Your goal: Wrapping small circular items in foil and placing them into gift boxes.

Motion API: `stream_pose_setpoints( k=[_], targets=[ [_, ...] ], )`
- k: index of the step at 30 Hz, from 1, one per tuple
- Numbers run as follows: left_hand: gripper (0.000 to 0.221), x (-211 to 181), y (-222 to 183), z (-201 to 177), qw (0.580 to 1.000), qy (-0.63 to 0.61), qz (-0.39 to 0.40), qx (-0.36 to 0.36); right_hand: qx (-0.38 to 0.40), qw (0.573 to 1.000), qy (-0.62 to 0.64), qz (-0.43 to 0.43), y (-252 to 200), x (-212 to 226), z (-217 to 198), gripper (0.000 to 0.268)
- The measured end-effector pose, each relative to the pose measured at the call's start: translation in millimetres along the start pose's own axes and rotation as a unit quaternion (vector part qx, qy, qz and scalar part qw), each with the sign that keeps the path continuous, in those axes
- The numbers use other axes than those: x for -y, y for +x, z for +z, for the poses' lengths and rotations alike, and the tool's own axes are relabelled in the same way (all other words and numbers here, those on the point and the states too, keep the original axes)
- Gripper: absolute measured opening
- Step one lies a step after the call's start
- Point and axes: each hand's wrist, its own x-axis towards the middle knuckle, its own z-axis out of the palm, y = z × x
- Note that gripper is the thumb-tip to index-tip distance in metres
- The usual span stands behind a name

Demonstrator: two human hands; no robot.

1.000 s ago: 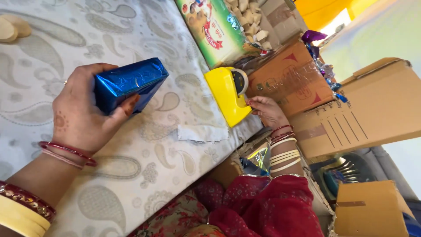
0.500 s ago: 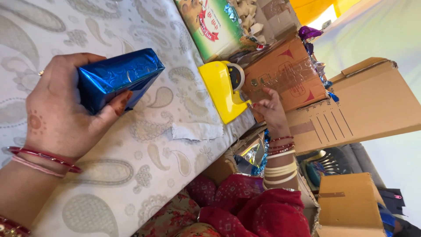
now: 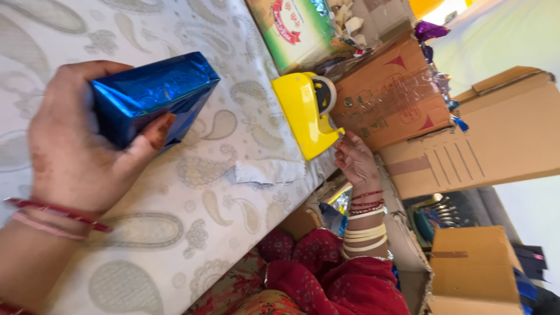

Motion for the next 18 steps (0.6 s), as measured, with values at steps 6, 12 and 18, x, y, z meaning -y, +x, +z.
stream_pose_setpoints(
  k=[6, 12, 18],
  targets=[
    [0.057, 11, -5, 8, 0.998, -0.061, -0.027, -0.016, -0.018, 0.999, -0.036, 0.018, 6, -4, -3, 0.057],
    [0.054, 10, 2, 9, 0.995, -0.074, -0.054, -0.028, -0.045, 0.991, -0.123, 0.039, 5, -22, 3, 0.063],
    [0.054, 13, 2, 12, 0.996, -0.07, -0.036, -0.032, 0.005, 0.958, -0.037, -0.283, -65, 11, 112, 0.07]
  ],
)
